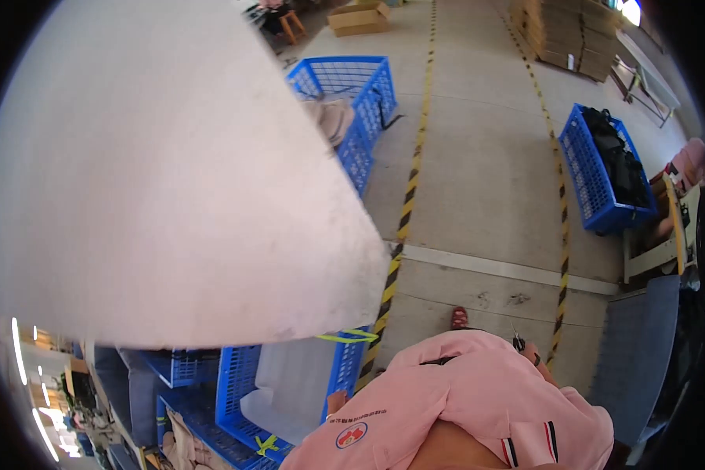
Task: Trim excess material or threads from tan bags using scissors.
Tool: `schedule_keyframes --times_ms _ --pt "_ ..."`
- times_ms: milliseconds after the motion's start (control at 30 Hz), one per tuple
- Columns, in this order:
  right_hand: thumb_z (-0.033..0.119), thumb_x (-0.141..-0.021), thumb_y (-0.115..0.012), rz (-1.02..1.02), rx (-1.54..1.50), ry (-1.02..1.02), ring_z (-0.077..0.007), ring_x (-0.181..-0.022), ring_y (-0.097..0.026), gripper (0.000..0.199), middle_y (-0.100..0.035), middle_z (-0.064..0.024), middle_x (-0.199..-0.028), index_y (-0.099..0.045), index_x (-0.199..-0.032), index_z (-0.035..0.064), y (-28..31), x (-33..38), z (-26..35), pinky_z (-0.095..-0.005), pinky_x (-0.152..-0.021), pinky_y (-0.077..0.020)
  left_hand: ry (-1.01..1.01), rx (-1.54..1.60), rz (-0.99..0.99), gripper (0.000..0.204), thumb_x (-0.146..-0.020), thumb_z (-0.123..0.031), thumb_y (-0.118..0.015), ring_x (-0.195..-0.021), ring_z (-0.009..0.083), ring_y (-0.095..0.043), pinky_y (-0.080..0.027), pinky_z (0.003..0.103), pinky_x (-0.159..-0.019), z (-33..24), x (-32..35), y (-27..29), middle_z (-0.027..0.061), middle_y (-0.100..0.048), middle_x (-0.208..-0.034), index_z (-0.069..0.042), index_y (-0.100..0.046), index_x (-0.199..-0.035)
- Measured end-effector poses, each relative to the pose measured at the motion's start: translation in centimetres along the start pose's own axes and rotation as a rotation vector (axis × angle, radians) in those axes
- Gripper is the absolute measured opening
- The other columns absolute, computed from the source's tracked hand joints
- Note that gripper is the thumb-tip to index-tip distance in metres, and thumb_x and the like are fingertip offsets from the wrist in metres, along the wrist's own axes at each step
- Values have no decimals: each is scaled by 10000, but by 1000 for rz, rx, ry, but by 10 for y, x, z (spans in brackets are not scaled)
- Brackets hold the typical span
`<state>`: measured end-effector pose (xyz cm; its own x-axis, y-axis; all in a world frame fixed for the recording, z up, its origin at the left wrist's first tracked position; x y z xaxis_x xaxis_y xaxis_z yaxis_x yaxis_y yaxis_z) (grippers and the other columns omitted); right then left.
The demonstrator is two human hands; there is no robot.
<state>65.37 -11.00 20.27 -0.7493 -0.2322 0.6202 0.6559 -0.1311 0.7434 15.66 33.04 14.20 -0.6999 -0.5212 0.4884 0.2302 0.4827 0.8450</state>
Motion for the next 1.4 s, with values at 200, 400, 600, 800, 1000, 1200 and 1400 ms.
schedule_keyframes --times_ms 200,400,600,800,1000,1200,1400 --pt "29 -794 -625 -182 -152 -51 -449 -943 -617 199 -629 -251 -911 -544 -968 -24 123 -78 -7 -520 -761 -476 223 887 89 187 -886 -253 -608 -770 231 -676 -543 376 -647 -120 -142 39 86 -684 -832 -77 -671 -878" --pt "99 -767 -654 -151 -12 26 -484 -930 -594 280 -626 -271 -938 -511 -989 8 178 -185 43 -545 -758 -455 238 926 105 292 -878 -273 -628 -792 242 -666 -532 365 -650 -188 -297 123 110 -686 -946 -38 -684 -1041" --pt "172 -767 -685 -11 -37 135 -473 -910 -607 319 -633 -268 -913 -525 -995 16 180 -292 152 -543 -749 -462 508 980 129 301 -879 -290 -606 -690 185 -661 -538 322 -589 -206 -409 157 53 -693 -775 -35 -726 -983" --pt "225 -806 -713 -48 -3 104 -452 -894 -629 309 -651 -247 -922 -553 -969 16 285 -421 267 -527 -741 -473 -5 373 182 281 -880 -277 -602 -664 194 -652 -534 329 -571 -202 -548 214 53 -688 -771 -40 -728 -962" --pt "156 -852 -680 -213 -140 32 -439 -855 -631 219 -644 -229 -875 -547 -931 1 423 -504 352 -505 -727 -478 620 1209 132 239 -896 -255 -613 -589 194 -605 -500 332 -531 -228 -728 307 33 -660 -739 -43 -704 -958" --pt "185 -798 -723 -94 108 51 -439 -847 -631 288 -639 -227 -858 -540 -942 16 498 -657 357 -494 -731 -485 701 1350 -123 265 -896 -252 -644 -686 152 -606 -499 282 -557 -267 -928 439 40 -649 -848 -53 -680 -1068" --pt "108 -770 -668 -204 151 267 -424 -843 -642 243 -655 -210 -854 -555 -970 31 670 -843 502 -475 -735 -496 836 1402 -55 285 -891 -228 -665 -748 153 -625 -512 293 -594 -348 -1048 493 49 -658 -870 -43 -676 -1109"
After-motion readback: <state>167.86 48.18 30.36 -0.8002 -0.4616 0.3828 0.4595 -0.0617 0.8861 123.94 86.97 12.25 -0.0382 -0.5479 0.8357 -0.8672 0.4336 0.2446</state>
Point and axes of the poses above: each hand's wrist, its own x-axis away from the middle knuckle, its own y-axis out of the back of the hand, z = x × y, the point moved 1 cm from there along -x, towards the middle knuckle
